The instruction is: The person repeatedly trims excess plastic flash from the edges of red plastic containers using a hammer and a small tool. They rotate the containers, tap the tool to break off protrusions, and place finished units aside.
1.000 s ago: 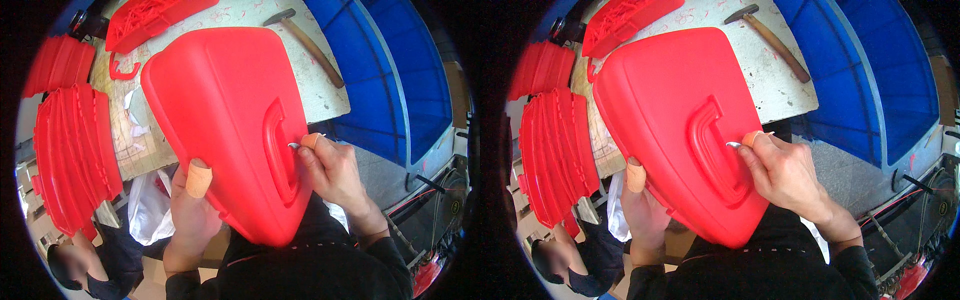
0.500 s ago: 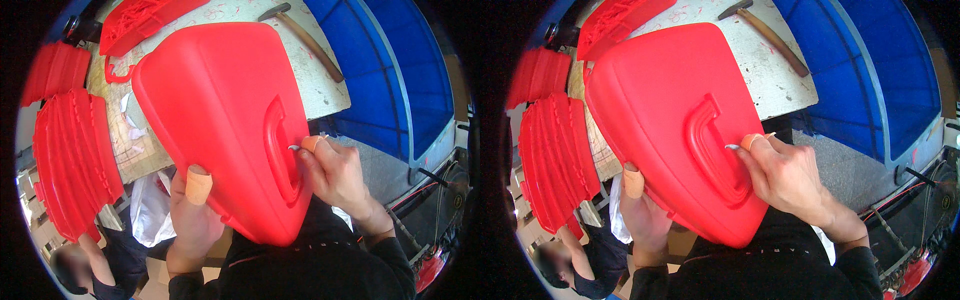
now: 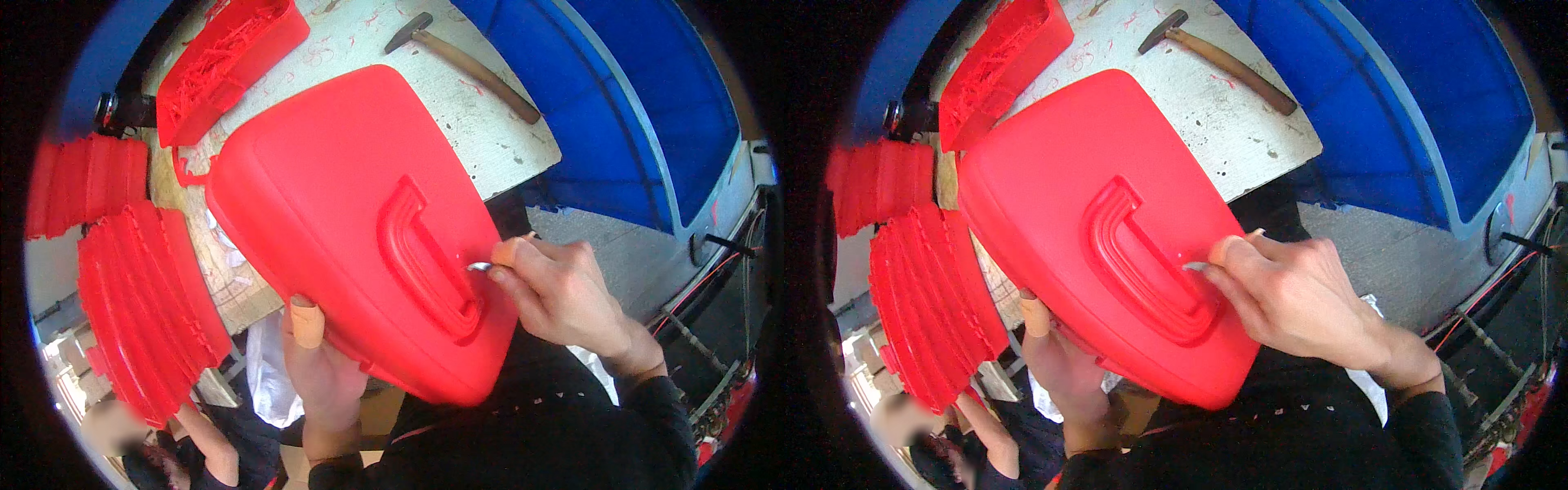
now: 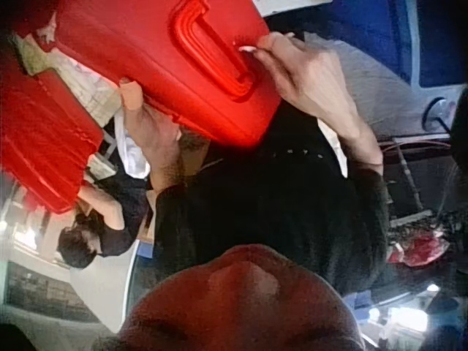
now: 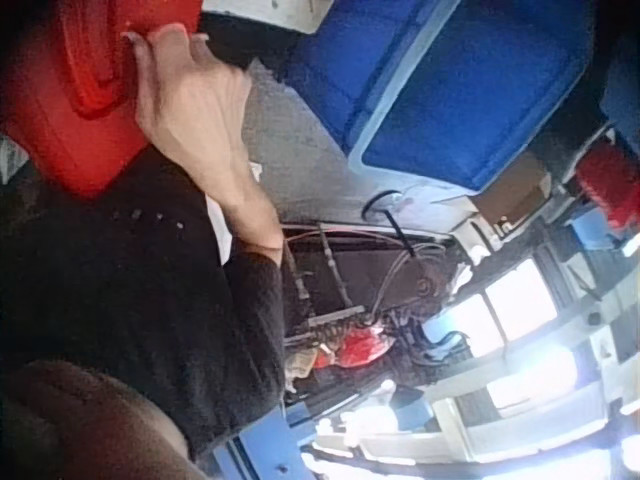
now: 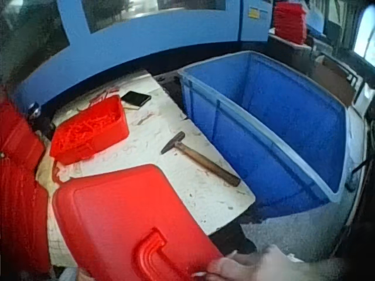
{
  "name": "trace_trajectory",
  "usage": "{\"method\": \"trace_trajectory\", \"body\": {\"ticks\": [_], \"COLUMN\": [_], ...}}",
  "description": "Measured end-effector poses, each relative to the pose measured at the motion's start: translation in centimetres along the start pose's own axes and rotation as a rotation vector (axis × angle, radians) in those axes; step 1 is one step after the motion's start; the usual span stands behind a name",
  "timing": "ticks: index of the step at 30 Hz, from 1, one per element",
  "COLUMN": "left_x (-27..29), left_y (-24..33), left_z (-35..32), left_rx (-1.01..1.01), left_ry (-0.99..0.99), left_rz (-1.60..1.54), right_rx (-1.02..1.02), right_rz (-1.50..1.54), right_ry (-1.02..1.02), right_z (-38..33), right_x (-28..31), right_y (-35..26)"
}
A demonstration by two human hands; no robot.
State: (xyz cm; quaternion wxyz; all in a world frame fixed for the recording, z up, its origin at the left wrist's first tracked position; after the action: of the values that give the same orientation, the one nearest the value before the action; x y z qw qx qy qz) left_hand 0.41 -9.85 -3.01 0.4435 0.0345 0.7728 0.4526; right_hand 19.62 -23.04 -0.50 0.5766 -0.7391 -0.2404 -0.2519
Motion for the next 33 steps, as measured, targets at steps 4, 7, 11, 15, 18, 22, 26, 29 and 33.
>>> {"method": "trace_trajectory", "body": {"ticks": [4, 7, 11, 15, 18, 22, 26, 29, 33], "left_x": [0.4, 1.2, 3.1, 4.4, 5.0, 3.1, -1.4, -6.1, -14.2], "left_y": [0.0, -0.3, -0.7, -0.4, -0.9, -0.3, 5.6, 15.1, 28.5], "left_z": [0.1, 0.2, 0.6, 0.6, 0.4, 0.3, 0.4, -2.1, -8.3], "left_rx": [-0.002, -0.013, -0.016, -0.047, 0.062, 0.035, -0.034, -0.126, -0.668], "left_ry": [-0.026, -0.03, -0.015, -0.048, -0.006, 0.028, -0.028, -0.073, -0.122], "left_rz": [0.021, -0.034, -0.103, -0.042, -0.037, 0.103, 0.33, 0.805, 1.303], "right_rx": [0.122, 0.106, 0.06, -0.15, -0.177, -0.111, -0.121, -0.046, 0.086], "right_rz": [0.049, 0.131, 0.186, 0.373, 0.306, 0.162, -0.083, -0.224, -0.343], "right_ry": [0.068, 0.119, 0.123, 0.165, 0.214, 0.346, 0.457, 0.457, 0.333], "right_z": [1.5, 1.9, 1.4, 0.6, 0.8, 1.5, 4.1, 8.1, 12.5], "right_x": [-0.6, -1.3, -1.9, -1.3, -0.8, 0.8, 2.2, 2.8, 0.7], "right_y": [-0.8, -0.7, 0.4, 4.2, 5.3, 5.5, 7.5, 7.6, 8.2]}}
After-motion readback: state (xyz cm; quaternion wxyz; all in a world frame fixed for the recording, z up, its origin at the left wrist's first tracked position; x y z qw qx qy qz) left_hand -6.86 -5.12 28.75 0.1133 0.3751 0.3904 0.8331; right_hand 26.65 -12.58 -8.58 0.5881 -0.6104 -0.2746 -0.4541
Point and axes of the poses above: each hand's wrist, its own z-axis towards the middle knuckle, its own x-axis out of the back of the hand, y = z × x, the point moved 8 cm from there along z, towards the middle knuckle, and after that the axes turned 14 degrees about -y, right-handed, at the moved point
